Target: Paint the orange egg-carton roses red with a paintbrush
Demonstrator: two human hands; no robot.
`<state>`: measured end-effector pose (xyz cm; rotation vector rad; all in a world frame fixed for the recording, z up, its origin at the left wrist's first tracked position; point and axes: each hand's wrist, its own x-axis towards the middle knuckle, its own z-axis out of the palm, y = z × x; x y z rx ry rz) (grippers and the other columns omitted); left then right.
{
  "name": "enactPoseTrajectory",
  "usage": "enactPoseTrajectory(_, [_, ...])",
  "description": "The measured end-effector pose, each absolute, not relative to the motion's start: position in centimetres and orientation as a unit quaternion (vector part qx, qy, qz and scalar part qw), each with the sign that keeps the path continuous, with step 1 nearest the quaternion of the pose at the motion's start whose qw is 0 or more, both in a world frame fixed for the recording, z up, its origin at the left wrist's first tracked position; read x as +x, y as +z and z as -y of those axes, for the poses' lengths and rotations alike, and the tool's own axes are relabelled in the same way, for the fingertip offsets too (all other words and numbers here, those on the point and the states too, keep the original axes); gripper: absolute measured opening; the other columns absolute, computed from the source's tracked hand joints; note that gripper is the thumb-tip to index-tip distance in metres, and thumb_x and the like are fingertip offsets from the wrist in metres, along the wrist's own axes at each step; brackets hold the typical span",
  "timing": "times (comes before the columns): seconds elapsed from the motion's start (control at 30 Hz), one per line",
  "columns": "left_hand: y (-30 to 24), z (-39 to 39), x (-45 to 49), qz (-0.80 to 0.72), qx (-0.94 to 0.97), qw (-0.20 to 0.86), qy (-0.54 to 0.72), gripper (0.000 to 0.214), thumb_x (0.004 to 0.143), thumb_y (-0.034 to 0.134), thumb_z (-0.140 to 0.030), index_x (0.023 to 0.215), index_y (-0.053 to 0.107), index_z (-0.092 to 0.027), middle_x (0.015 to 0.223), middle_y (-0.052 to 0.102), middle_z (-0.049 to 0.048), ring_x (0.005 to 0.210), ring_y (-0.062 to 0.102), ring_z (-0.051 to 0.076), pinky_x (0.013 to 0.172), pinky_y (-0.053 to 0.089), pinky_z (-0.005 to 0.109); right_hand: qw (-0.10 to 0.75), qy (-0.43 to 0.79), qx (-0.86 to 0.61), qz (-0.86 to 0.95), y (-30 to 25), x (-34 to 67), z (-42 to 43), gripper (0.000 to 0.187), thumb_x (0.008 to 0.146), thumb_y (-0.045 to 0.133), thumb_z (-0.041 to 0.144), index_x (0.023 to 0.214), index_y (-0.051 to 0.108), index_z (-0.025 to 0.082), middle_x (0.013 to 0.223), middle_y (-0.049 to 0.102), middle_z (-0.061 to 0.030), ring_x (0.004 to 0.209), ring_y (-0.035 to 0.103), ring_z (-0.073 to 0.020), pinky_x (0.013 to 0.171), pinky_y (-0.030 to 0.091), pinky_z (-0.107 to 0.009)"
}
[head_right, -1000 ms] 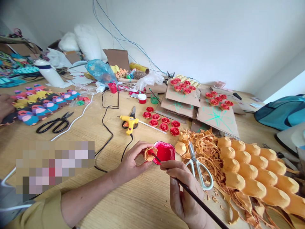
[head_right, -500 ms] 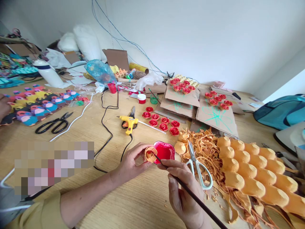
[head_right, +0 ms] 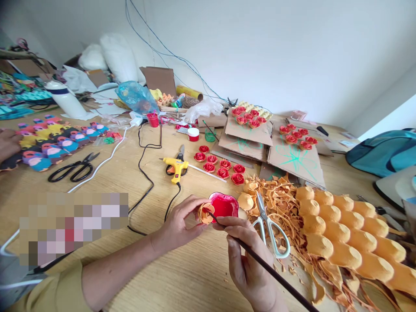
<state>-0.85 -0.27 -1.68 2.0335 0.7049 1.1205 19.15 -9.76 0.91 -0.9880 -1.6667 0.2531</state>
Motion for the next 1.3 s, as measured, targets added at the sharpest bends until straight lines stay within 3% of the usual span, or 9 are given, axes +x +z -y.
enactPoseTrajectory(0.27, [-1.8, 0.2, -1.0, -0.274, 0.793, 0.34, 0.424, 0.043, 0.095, 0.074, -0.035, 0.133, 0.064, -0.018, 0.112, 0.072, 0.0109, 0.096, 0.068, 0.022, 0.08, 0.057, 0.031, 0.53, 0.083, -0.434, 0.724, 1.0, 19.9, 9.7, 0.03, 0.098, 0.054, 0.002, 0.121, 0.059, 0.022, 0.12, 0.075, -0.0118, 0.107, 0.078, -0.0203, 0.09, 0.064, -0.035])
enactPoseTrajectory(0.57, [-1.3, 0.3, -1.0, -0.274, 0.79, 0.333, 0.436, 0.041, 0.095, 0.073, -0.034, 0.131, 0.065, -0.016, 0.105, 0.071, 0.0085, 0.086, 0.062, 0.018, 0.074, 0.054, 0.028, 0.568, 0.068, -0.408, 0.711, 0.9, 20.2, 9.9, 0.033, 0.096, 0.053, -0.001, 0.119, 0.059, 0.021, 0.118, 0.075, -0.0094, 0.103, 0.079, -0.02, 0.086, 0.064, -0.034])
enactPoseTrajectory(0.8, [-2.0, 0.2, -1.0, -0.262, 0.805, 0.326, 0.422, 0.043, 0.094, 0.074, -0.032, 0.132, 0.062, -0.016, 0.112, 0.071, 0.0106, 0.092, 0.065, 0.02, 0.08, 0.056, 0.031, 0.545, 0.109, -0.416, 0.72, 0.5, 19.5, 9.6, 0.032, 0.098, 0.053, 0.001, 0.121, 0.058, 0.023, 0.12, 0.074, -0.0093, 0.105, 0.078, -0.019, 0.088, 0.064, -0.034])
enactPoseTrajectory(1.13, [-1.6, 0.2, -1.0, -0.272, 0.802, 0.313, 0.431, 0.041, 0.093, 0.074, -0.031, 0.13, 0.064, -0.018, 0.112, 0.072, 0.0098, 0.098, 0.067, 0.022, 0.086, 0.057, 0.033, 0.506, 0.062, -0.408, 0.758, 1.5, 19.7, 9.6, 0.032, 0.097, 0.052, -0.001, 0.12, 0.057, 0.021, 0.116, 0.075, -0.0105, 0.103, 0.077, -0.0172, 0.087, 0.064, -0.029])
enactPoseTrajectory(1.3, [-1.3, 0.2, -0.9, -0.291, 0.787, 0.335, 0.428, 0.041, 0.092, 0.075, -0.034, 0.129, 0.065, -0.018, 0.109, 0.073, 0.0095, 0.093, 0.067, 0.02, 0.077, 0.056, 0.029, 0.51, 0.055, -0.411, 0.753, 1.2, 20.1, 9.7, 0.034, 0.096, 0.053, -0.001, 0.122, 0.057, 0.021, 0.119, 0.073, -0.0108, 0.107, 0.077, -0.0182, 0.089, 0.063, -0.03])
